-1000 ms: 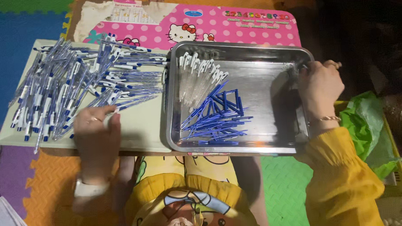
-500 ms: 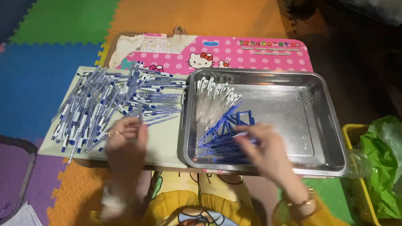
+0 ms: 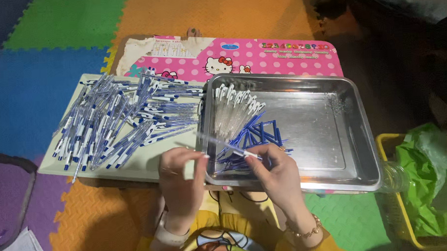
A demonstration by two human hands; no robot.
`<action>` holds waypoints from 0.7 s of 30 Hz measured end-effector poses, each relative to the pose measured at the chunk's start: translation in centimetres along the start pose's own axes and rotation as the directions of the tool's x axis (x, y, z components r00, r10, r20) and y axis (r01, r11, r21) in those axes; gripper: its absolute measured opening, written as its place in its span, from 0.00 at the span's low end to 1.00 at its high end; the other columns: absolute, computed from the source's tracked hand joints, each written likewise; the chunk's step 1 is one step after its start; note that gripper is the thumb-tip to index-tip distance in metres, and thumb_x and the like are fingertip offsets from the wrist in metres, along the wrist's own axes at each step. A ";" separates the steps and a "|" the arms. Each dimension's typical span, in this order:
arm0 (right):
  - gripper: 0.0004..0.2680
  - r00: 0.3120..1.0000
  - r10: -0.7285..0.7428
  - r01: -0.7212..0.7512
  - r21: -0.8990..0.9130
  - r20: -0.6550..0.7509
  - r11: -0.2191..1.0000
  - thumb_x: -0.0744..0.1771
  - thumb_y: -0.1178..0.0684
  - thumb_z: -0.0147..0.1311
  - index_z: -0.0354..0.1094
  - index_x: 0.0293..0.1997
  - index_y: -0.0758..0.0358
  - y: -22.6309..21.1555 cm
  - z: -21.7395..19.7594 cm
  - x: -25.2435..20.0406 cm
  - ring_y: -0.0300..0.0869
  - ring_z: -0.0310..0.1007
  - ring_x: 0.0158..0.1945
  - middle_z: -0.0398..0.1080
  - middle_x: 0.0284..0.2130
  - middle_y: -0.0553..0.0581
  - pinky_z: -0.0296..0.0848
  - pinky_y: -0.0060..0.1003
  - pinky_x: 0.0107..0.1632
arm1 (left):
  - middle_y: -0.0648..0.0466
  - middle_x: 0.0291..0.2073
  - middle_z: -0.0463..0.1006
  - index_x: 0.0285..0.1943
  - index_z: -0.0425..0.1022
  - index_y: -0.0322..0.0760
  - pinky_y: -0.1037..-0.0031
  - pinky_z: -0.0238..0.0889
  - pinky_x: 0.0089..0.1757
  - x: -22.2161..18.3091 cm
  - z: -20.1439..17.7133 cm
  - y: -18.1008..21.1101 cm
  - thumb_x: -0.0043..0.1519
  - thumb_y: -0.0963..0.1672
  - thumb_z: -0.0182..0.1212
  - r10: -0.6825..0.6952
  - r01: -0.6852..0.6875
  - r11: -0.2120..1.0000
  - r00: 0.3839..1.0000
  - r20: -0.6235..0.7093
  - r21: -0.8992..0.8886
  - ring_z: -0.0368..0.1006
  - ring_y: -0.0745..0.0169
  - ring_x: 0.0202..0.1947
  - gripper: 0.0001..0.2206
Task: The person assembles ballpoint pens by hand, inserting ink cartridges into blue and white plastic pen bodies on a metal tray.
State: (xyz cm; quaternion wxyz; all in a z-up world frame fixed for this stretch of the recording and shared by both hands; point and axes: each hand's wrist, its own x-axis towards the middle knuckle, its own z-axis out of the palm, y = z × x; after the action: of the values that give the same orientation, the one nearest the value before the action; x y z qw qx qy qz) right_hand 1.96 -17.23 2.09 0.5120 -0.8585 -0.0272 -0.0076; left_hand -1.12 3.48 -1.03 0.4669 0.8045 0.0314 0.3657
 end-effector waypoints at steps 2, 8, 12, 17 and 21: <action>0.04 0.999 0.000 -0.001 0.020 0.049 1.000 0.67 0.50 0.64 0.80 0.42 0.53 -0.7 0.2 -0.3 0.33 0.64 0.28 0.74 0.27 0.44 0.62 0.31 0.34 | 0.51 0.50 0.77 0.49 0.80 0.45 0.59 0.62 0.59 0.3 0.8 -0.1 0.57 0.43 0.74 0.183 -0.197 0.966 0.979 0.092 0.168 0.72 0.48 0.54 0.12; 0.05 0.996 -0.068 0.065 0.047 0.061 0.997 0.66 0.51 0.63 0.79 0.45 0.53 -0.8 -0.1 -0.2 0.36 0.75 0.36 0.76 0.31 0.48 0.73 0.31 0.41 | 0.54 0.39 0.79 0.60 0.81 0.44 0.54 0.67 0.45 0.6 1.8 1.9 0.63 0.42 0.70 0.336 -0.415 0.904 0.837 0.432 0.100 0.76 0.50 0.39 0.16; 0.16 0.995 -0.098 0.098 0.149 -0.007 0.984 0.68 0.49 0.59 0.70 0.63 0.58 0.1 0.5 0.6 0.33 0.68 0.32 0.74 0.34 0.48 0.69 0.29 0.35 | 0.51 0.37 0.76 0.63 0.78 0.45 0.57 0.74 0.30 0.6 3.3 2.2 0.70 0.46 0.57 0.113 -0.246 0.953 0.832 0.543 0.177 0.78 0.47 0.32 0.13; 0.21 0.995 -0.078 0.094 0.328 -0.063 0.940 0.71 0.37 0.44 0.66 0.65 0.61 1.6 0.9 1.0 0.36 0.64 0.39 0.69 0.40 0.54 0.67 0.33 0.44 | 0.42 0.42 0.79 0.65 0.76 0.40 0.60 0.77 0.41 0.7 5.7 2.3 0.70 0.42 0.55 0.077 -0.154 0.981 0.862 0.502 0.115 0.81 0.43 0.42 0.15; 0.15 0.999 -0.041 0.031 0.556 0.005 0.830 0.74 0.46 0.42 0.65 0.64 0.64 3.5 0.8 2.2 0.35 0.62 0.22 0.72 0.30 0.58 0.61 0.28 0.22 | 0.49 0.34 0.76 0.62 0.79 0.48 0.63 0.74 0.38 0.2 6.9 0.4 0.70 0.44 0.56 0.136 -0.169 0.985 0.885 0.445 0.034 0.79 0.46 0.35 0.13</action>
State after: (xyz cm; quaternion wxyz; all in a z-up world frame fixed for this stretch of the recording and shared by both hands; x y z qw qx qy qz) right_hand 4.34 -18.06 -1.28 0.7390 -0.6719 -0.0486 -0.0018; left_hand 3.18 -1.63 -2.65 0.4023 0.8827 -0.1254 0.2081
